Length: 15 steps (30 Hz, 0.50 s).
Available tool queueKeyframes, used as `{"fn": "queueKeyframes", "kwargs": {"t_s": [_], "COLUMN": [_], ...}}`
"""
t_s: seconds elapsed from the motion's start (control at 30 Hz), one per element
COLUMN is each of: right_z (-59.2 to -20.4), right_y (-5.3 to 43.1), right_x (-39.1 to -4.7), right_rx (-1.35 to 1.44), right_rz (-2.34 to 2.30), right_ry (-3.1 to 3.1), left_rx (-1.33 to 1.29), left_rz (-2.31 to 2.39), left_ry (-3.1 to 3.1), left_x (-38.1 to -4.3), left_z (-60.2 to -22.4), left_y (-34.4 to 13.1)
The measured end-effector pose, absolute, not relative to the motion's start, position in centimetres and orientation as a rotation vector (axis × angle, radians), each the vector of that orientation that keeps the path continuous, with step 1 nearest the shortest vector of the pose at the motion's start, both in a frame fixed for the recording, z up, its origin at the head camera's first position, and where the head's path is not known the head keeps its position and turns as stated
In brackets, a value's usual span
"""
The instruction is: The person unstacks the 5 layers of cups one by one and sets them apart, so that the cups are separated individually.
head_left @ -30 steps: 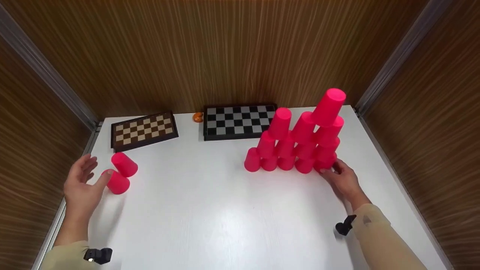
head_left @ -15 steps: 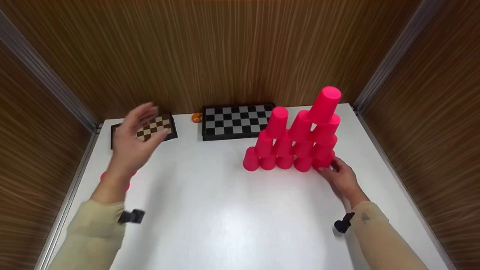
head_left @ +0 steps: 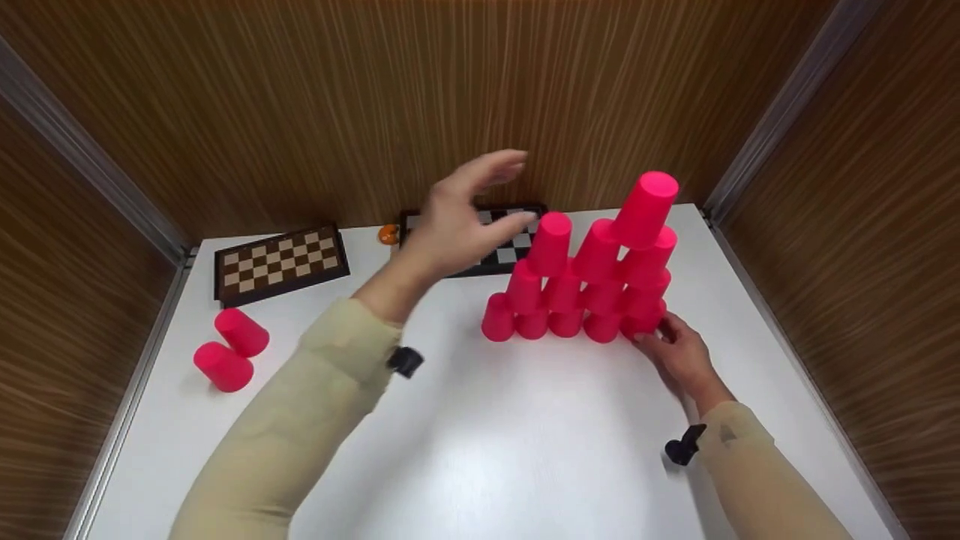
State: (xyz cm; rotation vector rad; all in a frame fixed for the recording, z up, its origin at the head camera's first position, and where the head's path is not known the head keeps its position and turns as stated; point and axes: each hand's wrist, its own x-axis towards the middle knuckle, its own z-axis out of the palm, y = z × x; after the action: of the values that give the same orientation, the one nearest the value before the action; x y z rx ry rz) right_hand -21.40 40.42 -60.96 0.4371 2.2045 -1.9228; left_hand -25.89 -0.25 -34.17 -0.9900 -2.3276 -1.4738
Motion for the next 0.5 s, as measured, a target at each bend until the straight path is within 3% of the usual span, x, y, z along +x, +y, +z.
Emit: {"fn": "queueKeyframes", "kwargs": {"t_s": [0.5], "right_z": [-61.1], "right_y": [40.6], "right_x": [-21.3], "right_rx": [0.434], "right_rz": [-1.945], "right_ry": [2.187], "left_rx": [-1.136], "left_rz": [-1.545], "left_ry": [-2.521], "left_x": [-27.4], "left_z": [-33.4], "left_y": [12.2]}}
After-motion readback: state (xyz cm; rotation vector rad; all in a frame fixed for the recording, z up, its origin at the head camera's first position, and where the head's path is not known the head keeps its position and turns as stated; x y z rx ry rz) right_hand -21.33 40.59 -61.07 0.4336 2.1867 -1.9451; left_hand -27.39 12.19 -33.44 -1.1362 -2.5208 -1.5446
